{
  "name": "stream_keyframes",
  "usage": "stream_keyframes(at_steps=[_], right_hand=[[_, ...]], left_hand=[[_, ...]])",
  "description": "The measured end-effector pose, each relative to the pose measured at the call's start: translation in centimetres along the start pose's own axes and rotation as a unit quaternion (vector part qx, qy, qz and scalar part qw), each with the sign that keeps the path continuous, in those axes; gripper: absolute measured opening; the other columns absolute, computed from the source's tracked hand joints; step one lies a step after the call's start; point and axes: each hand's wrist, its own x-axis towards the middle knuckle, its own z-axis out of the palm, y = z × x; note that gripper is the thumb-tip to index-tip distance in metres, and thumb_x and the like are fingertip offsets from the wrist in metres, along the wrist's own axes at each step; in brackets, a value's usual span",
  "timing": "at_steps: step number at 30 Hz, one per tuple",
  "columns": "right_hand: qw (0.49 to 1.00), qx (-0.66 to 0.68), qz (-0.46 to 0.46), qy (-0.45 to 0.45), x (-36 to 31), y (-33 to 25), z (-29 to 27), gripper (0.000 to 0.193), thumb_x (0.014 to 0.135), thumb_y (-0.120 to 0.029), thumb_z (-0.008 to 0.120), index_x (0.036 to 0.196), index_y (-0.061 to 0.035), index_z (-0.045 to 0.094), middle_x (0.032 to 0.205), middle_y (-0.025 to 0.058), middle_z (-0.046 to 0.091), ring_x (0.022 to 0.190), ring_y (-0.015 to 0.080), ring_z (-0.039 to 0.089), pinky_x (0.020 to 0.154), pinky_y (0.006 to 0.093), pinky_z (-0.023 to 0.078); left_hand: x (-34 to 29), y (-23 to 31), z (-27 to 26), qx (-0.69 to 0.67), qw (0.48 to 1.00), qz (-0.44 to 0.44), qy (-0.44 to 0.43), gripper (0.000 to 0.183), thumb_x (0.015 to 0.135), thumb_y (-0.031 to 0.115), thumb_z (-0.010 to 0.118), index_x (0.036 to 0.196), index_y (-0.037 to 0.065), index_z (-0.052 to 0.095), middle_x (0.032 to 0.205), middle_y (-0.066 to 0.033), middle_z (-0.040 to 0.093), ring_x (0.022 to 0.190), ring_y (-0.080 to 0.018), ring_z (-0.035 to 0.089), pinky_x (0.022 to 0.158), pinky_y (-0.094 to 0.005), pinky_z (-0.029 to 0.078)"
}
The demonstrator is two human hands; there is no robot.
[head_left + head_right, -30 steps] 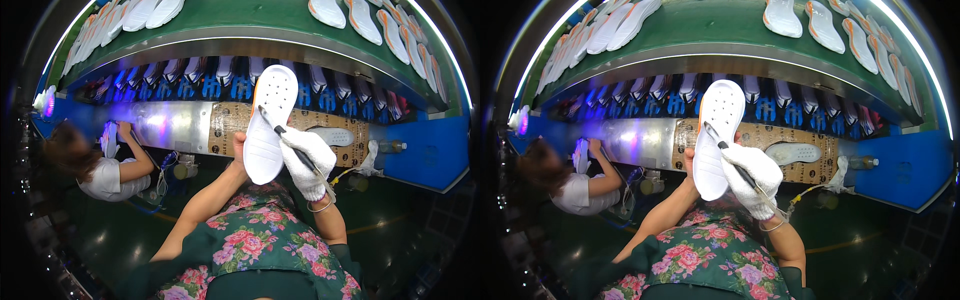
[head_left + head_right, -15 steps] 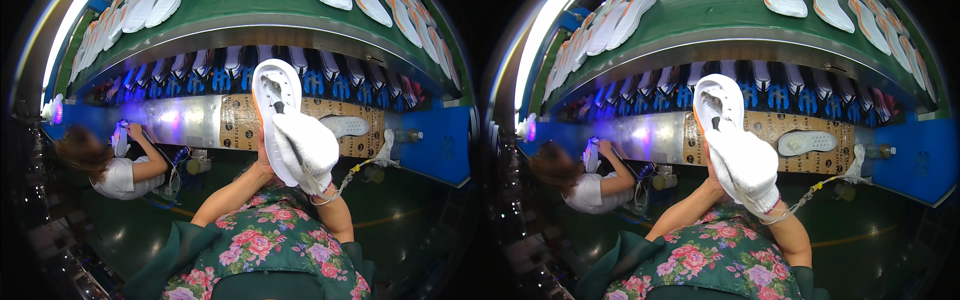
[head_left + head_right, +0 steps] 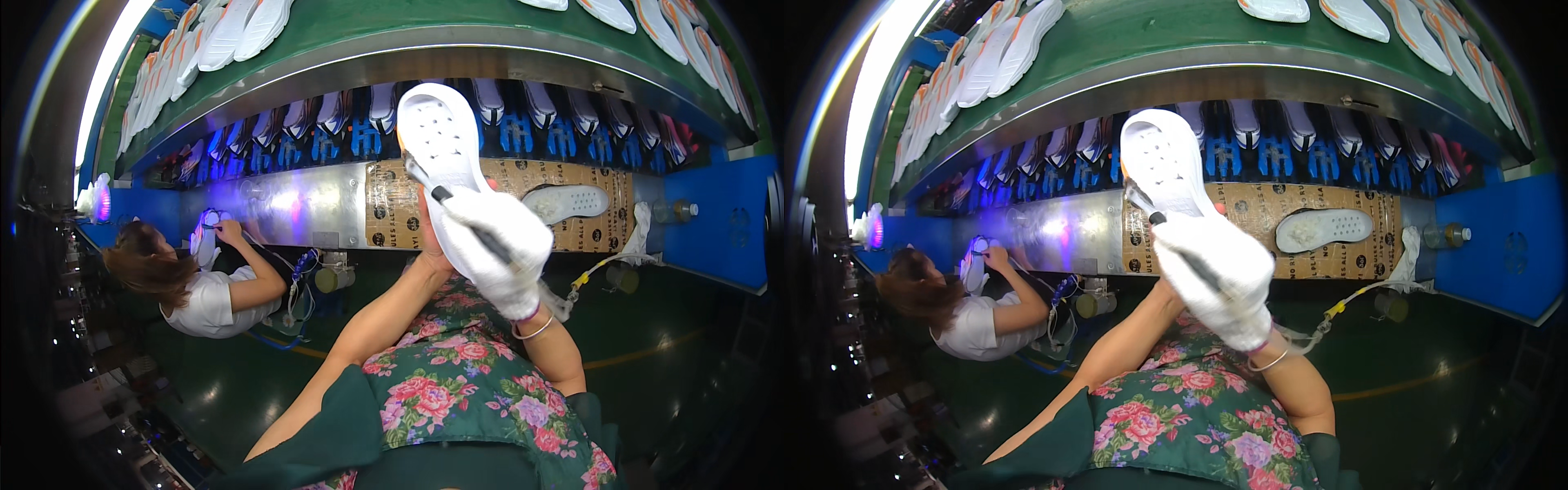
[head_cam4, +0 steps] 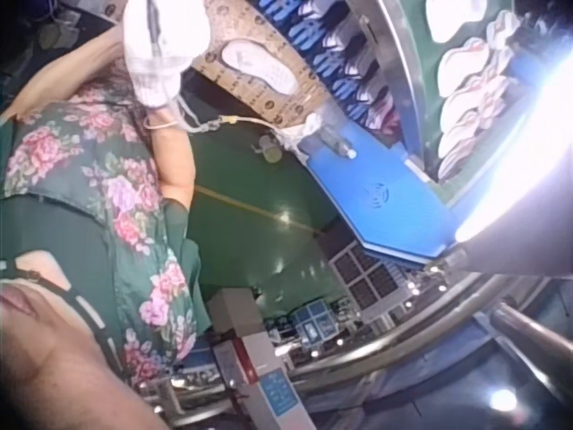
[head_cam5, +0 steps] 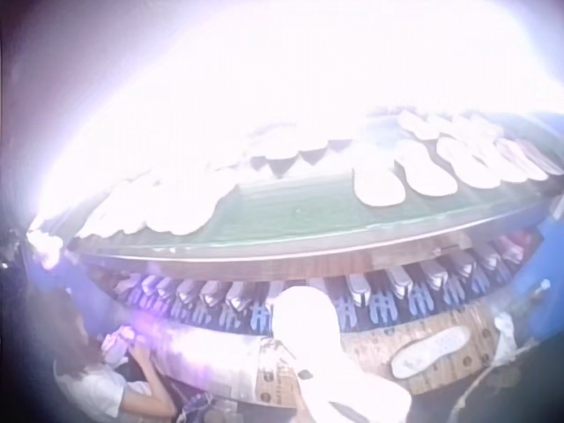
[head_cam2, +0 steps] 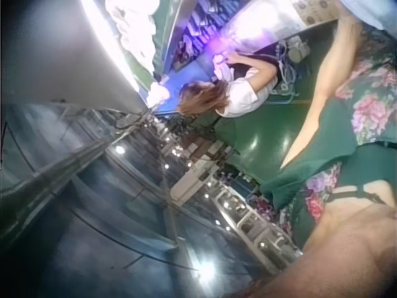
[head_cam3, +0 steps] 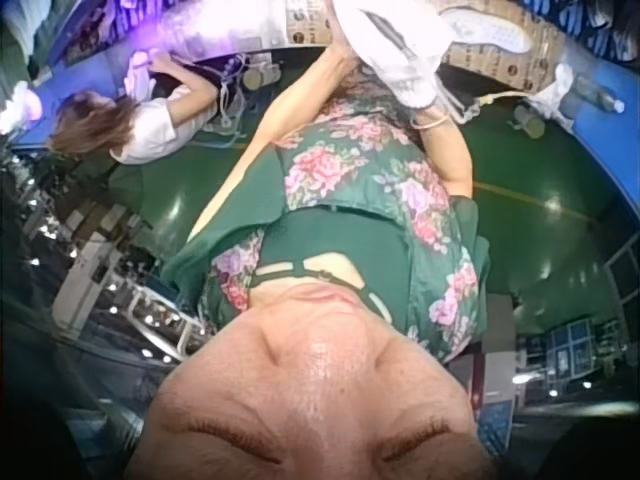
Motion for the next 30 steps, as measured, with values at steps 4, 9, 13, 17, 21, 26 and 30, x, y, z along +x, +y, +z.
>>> stream_keyframes(at_steps=[4,9,13,17,21,26,30], right_hand=[[0.999,-0.037,-0.039,0.010,1.1,0.2,-0.9,0.021,0.078,-0.001,0.074,0.099,-0.0017,0.074,0.096,0.0137,0.074,0.086,0.0274,0.072,0.079,0.0348,0.056],[0.998,-0.003,-0.040,-0.045,1.0,0.0,-0.4,0.020,0.075,0.000,0.076,0.095,-0.0035,0.075,0.090,0.0126,0.073,0.081,0.0260,0.071,0.074,0.0324,0.055],[0.999,0.012,0.021,0.024,0.9,0.8,-0.3,0.020,0.076,0.001,0.075,0.096,-0.0034,0.075,0.089,0.0115,0.073,0.080,0.0243,0.071,0.074,0.0319,0.055],[0.994,-0.013,-0.088,-0.067,0.2,0.3,0.3,0.020,0.076,-0.001,0.076,0.095,-0.0047,0.075,0.087,0.0109,0.073,0.080,0.0258,0.072,0.071,0.0331,0.055],[0.997,0.070,0.038,0.006,1.0,1.1,-0.3,0.016,0.077,0.001,0.075,0.092,-0.0033,0.075,0.083,0.0110,0.072,0.076,0.0210,0.071,0.069,0.0308,0.055],[0.987,-0.019,-0.105,-0.121,0.1,0.8,-0.2,0.025,0.075,-0.005,0.078,0.100,-0.0086,0.075,0.087,0.0091,0.073,0.078,0.0262,0.071,0.071,0.0334,0.055],[0.990,0.072,-0.002,-0.124,0.6,1.2,-1.5,0.016,0.077,-0.004,0.075,0.093,-0.0060,0.075,0.089,0.0092,0.073,0.078,0.0231,0.071,0.070,0.0329,0.055]], left_hand=[[0.3,1.3,-0.2,0.081,0.996,0.022,0.034,0.097,0.084,0.081,0.044,0.153,0.015,0.028,0.142,-0.0215,0.048,0.127,-0.0392,0.051,0.107,-0.0560,0.043],[1.2,2.4,0.4,0.061,0.998,-0.007,0.012,0.105,0.077,0.086,0.048,0.150,0.012,0.031,0.138,-0.0165,0.050,0.121,-0.0454,0.054,0.099,-0.0638,0.047],[1.7,3.1,0.9,0.068,0.996,0.022,0.046,0.105,0.078,0.088,0.043,0.148,0.010,0.034,0.140,-0.0166,0.049,0.120,-0.0451,0.055,0.099,-0.0636,0.047],[2.0,3.4,1.4,0.037,0.997,-0.041,-0.045,0.115,0.067,0.092,0.052,0.145,0.009,0.040,0.130,-0.0236,0.056,0.107,-0.0503,0.060,0.093,-0.0633,0.050],[2.5,4.2,1.3,0.034,0.997,0.051,0.056,0.099,0.073,0.083,0.059,0.142,0.013,0.047,0.129,-0.0220,0.055,0.110,-0.0475,0.057,0.089,-0.0626,0.052],[2.7,5.4,2.1,0.052,0.993,-0.047,-0.096,0.114,0.070,0.094,0.045,0.144,0.007,0.042,0.127,-0.0232,0.057,0.111,-0.0443,0.060,0.088,-0.0635,0.051],[1.9,5.9,1.9,0.076,0.997,-0.027,-0.014,0.110,0.067,0.087,0.060,0.143,0.010,0.041,0.128,-0.0266,0.053,0.106,-0.0521,0.058,0.087,-0.0622,0.051]])
